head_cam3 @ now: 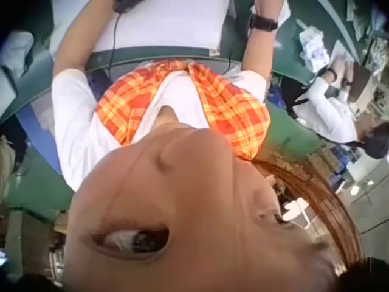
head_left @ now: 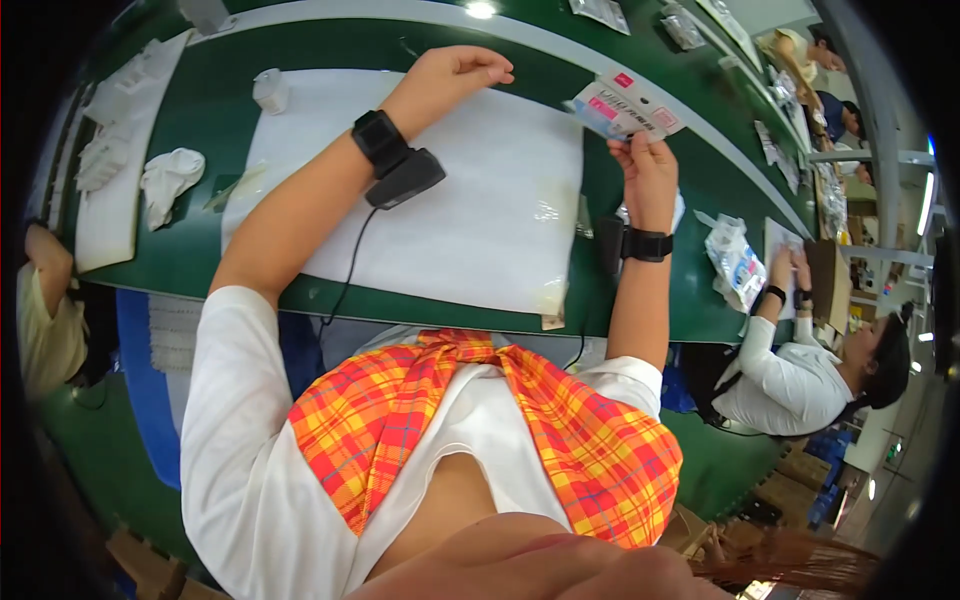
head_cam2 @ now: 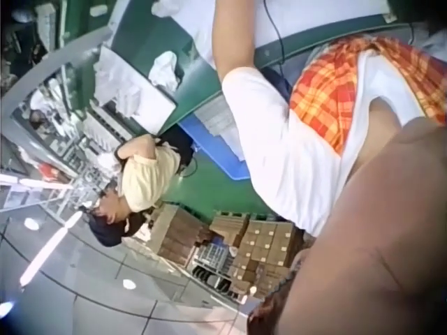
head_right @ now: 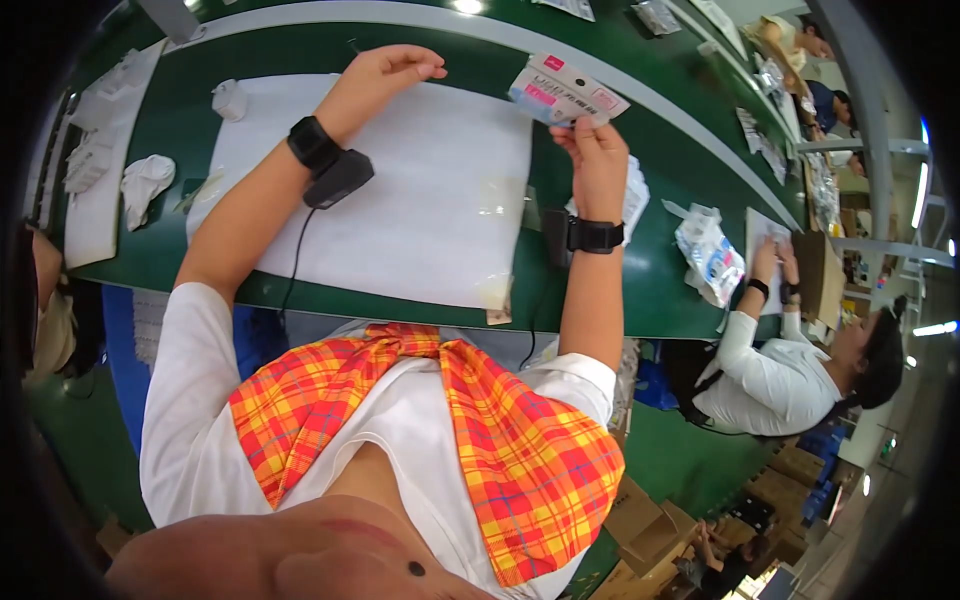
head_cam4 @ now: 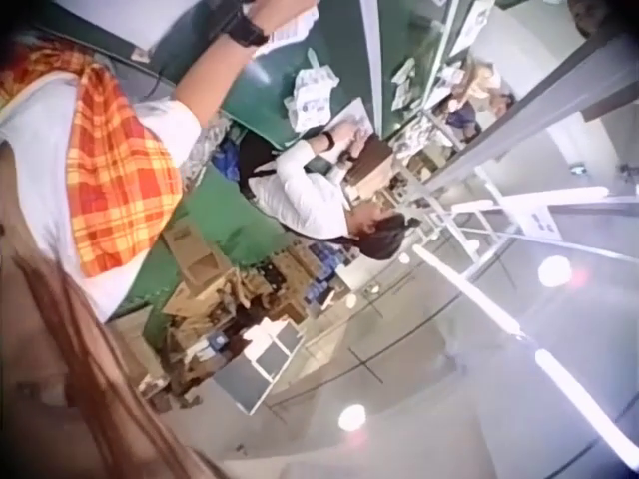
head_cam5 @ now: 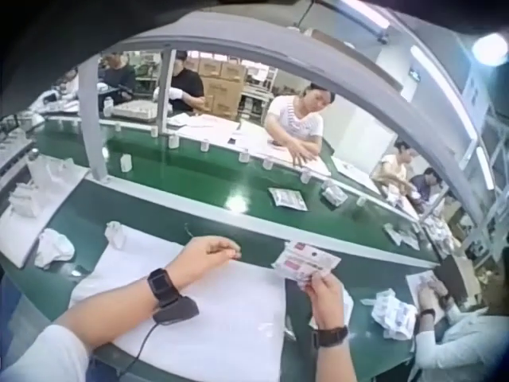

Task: The person packages power adapters by hand by sliding an adapter into a plastic bag, folding the top over, and pressing it flat. They then place the finished package onto a stack and repeat the process.

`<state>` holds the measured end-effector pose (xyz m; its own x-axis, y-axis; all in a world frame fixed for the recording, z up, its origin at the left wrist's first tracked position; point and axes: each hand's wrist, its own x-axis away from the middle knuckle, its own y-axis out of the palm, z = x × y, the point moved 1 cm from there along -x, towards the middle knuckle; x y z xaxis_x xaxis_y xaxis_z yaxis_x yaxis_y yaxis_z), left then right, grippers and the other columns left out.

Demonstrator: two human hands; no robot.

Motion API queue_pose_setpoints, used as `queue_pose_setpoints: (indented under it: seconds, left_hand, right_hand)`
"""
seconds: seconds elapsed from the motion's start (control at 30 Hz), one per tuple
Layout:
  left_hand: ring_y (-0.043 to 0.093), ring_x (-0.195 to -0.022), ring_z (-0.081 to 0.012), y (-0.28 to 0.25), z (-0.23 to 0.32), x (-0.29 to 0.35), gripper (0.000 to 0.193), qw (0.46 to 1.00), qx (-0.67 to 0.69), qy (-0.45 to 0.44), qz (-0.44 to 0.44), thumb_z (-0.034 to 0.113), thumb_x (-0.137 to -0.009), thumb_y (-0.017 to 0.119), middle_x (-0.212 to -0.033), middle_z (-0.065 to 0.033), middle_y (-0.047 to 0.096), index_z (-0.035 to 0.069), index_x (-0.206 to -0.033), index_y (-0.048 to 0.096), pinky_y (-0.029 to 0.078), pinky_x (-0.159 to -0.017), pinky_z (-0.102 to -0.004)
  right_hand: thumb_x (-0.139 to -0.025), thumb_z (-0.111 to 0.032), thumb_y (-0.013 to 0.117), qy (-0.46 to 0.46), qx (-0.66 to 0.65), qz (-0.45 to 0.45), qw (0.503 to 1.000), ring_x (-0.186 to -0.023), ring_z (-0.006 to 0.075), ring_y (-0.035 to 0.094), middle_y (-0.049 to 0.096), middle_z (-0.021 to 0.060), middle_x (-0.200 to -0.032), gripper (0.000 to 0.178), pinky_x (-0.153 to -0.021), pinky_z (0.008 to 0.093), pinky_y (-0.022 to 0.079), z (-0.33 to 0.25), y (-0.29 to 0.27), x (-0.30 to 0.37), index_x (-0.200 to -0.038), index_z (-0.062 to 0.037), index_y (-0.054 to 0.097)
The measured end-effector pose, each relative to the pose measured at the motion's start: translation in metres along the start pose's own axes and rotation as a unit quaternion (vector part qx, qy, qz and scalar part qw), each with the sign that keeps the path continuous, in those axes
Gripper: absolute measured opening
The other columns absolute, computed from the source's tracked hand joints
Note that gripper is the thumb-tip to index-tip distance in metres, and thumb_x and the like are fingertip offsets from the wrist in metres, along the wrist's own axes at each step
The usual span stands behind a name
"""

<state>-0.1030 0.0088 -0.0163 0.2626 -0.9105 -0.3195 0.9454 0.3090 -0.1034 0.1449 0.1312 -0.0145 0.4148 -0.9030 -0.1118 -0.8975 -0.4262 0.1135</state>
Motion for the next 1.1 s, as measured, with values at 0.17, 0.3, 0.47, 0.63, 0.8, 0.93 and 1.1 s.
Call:
queue_pose_setpoints:
  seconds: [0.17, 0.3, 0.47, 0.63, 0.8, 0.93, 1.1]
  left_hand:
    - [0.062, -0.095, -0.0177, 0.016, 0.001, 0.004, 0.026, 0.99, -0.104, 0.092, 0.008, 0.018, -0.092, 0.061, -0.102, -0.0082, 0.069, 0.002, -0.112, 0.066, 0.046, -0.087, -0.0301]
    - [0.061, -0.095, -0.0213, 0.008, 0.001, 0.003, 0.023, 0.998, -0.05, 0.035, 0.012, 0.016, -0.091, 0.061, -0.096, -0.009, 0.068, 0.004, -0.11, 0.067, 0.047, -0.085, -0.0319]
    - [0.06, -0.09, -0.025, 0.011, -0.004, 0.004, 0.019, 0.988, -0.13, 0.027, -0.077, 0.015, -0.089, 0.061, -0.089, -0.0093, 0.067, 0.007, -0.103, 0.07, 0.045, -0.086, -0.036]
    - [0.058, -0.093, -0.0243, 0.014, -0.007, 0.021, 0.015, 0.907, -0.333, 0.049, -0.253, 0.017, -0.086, 0.062, -0.09, -0.0084, 0.066, 0.011, -0.098, 0.069, 0.039, -0.09, -0.0389]
    - [0.051, -0.104, -0.0248, 0.025, 0.0, 0.036, 0.019, 0.892, -0.382, 0.106, -0.217, 0.022, -0.085, 0.064, -0.102, -0.0047, 0.06, 0.017, -0.103, 0.064, 0.034, -0.094, -0.0418]
    - [0.047, -0.11, -0.0264, 0.025, -0.002, 0.039, 0.025, 0.879, -0.411, 0.11, -0.214, 0.024, -0.085, 0.065, -0.109, -0.0031, 0.056, 0.018, -0.109, 0.06, 0.034, -0.094, -0.0426]
    - [0.047, -0.11, -0.0271, 0.029, -0.002, 0.041, 0.027, 0.876, -0.422, 0.1, -0.212, 0.023, -0.085, 0.064, -0.111, -0.0025, 0.054, 0.019, -0.112, 0.058, 0.033, -0.095, -0.0435]
  right_hand:
    - [-0.098, -0.017, 0.055, 0.071, -0.052, -0.08, 0.993, -0.081, 0.0188, 0.066, 0.066, 0.0113, -0.099, 0.021, -0.075, 0.0296, 0.054, 0.009, 0.025, 0.017, -0.1, 0.0029, 0.06]
    - [-0.097, -0.015, 0.054, 0.082, -0.044, -0.124, 0.988, -0.082, 0.0204, 0.066, 0.066, 0.01, -0.101, 0.02, -0.078, 0.031, 0.054, 0.003, 0.046, 0.017, -0.105, 0.0022, 0.06]
    - [-0.092, -0.008, 0.056, 0.011, 0.311, -0.235, 0.921, -0.092, 0.0234, 0.065, 0.067, 0.0101, -0.103, 0.023, -0.083, 0.0357, 0.051, -0.002, 0.014, 0.0, -0.113, 0.0002, 0.061]
    - [-0.085, -0.006, 0.058, -0.352, 0.595, -0.286, 0.663, -0.097, 0.0261, 0.062, 0.067, 0.0119, -0.104, 0.027, -0.085, 0.0364, 0.049, -0.026, 0.021, 0.039, -0.112, -0.003, 0.065]
    - [-0.081, -0.009, 0.065, -0.237, 0.491, -0.313, 0.778, -0.088, 0.0277, 0.06, 0.064, 0.0119, -0.09, 0.017, -0.077, 0.0352, 0.047, -0.028, 0.065, 0.063, -0.096, -0.0044, 0.07]
    - [-0.078, -0.011, 0.069, -0.211, 0.494, -0.289, 0.792, -0.079, 0.028, 0.058, 0.059, 0.0111, -0.08, 0.013, -0.071, 0.0372, 0.046, -0.018, 0.067, 0.062, -0.09, -0.0044, 0.071]
    - [-0.078, -0.01, 0.069, -0.178, 0.481, -0.301, 0.804, -0.074, 0.029, 0.057, 0.056, 0.0119, -0.076, 0.01, -0.067, 0.0395, 0.045, -0.015, 0.062, 0.059, -0.085, -0.0031, 0.069]
